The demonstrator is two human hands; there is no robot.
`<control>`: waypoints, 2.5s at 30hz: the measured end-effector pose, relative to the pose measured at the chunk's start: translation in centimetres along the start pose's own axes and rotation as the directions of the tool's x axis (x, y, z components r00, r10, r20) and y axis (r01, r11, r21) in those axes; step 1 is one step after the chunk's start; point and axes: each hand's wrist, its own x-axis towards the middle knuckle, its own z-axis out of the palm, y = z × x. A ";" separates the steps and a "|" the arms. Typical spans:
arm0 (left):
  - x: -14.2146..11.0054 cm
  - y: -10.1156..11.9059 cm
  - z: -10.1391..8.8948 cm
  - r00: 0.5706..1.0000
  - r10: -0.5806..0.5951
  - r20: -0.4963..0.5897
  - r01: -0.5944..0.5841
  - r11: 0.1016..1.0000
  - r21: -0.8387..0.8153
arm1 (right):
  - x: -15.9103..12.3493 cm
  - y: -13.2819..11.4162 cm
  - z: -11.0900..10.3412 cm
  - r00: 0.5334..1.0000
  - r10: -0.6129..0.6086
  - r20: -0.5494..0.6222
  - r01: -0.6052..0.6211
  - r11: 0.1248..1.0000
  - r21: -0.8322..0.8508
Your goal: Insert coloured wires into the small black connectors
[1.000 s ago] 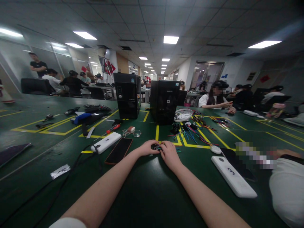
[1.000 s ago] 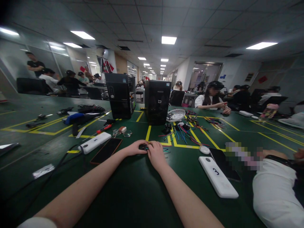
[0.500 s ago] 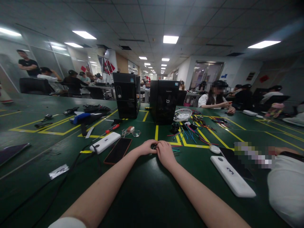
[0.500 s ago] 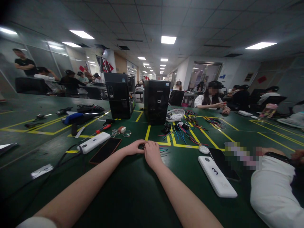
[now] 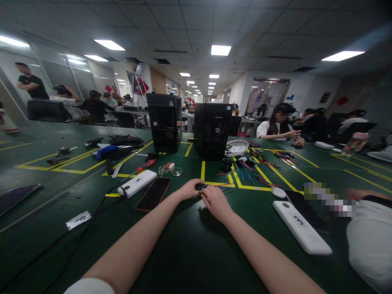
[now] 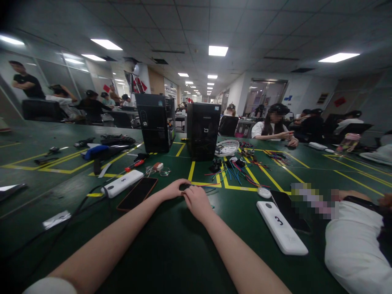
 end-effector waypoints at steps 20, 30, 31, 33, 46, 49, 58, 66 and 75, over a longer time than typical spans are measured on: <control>0.0 -0.7 0.2 0.997 0.076 0.027 -0.076 0.997 0.016 | 0.1 3.2 -0.2 0.995 0.094 -0.042 -0.099 0.986 -0.133; -0.1 0.2 -0.3 0.994 0.078 0.072 -0.081 0.996 0.044 | -0.1 3.4 0.4 0.992 0.119 -0.043 -0.124 0.983 -0.134; -0.1 0.3 -0.3 0.994 0.077 0.071 -0.080 0.996 0.044 | -0.1 3.3 0.5 0.991 0.127 -0.048 -0.132 0.982 -0.133; -0.1 0.3 -0.3 0.995 0.074 0.071 -0.077 0.996 0.044 | -0.1 3.2 0.6 0.989 0.139 -0.054 -0.146 0.980 -0.135; -0.1 0.1 -0.3 0.995 0.077 0.070 -0.078 0.997 0.013 | -0.1 2.9 0.5 0.984 0.167 -0.057 -0.174 0.970 -0.170; -0.1 0.0 -0.3 0.995 0.070 0.066 -0.071 0.997 0.011 | 0.0 2.9 0.5 0.984 0.169 -0.058 -0.177 0.969 -0.171; 0.1 -0.1 -0.1 0.995 0.068 0.070 -0.069 0.997 0.020 | 0.0 2.7 0.5 0.983 0.172 -0.069 -0.182 0.964 -0.194; 0.0 -0.2 -0.1 0.996 0.062 0.063 -0.064 0.997 0.032 | 0.1 2.8 0.7 0.978 0.197 -0.063 -0.205 0.959 -0.197; 0.2 -0.1 0.1 0.999 0.017 0.032 -0.018 0.999 0.030 | 0.6 2.7 0.4 0.968 0.243 -0.052 -0.249 0.947 -0.202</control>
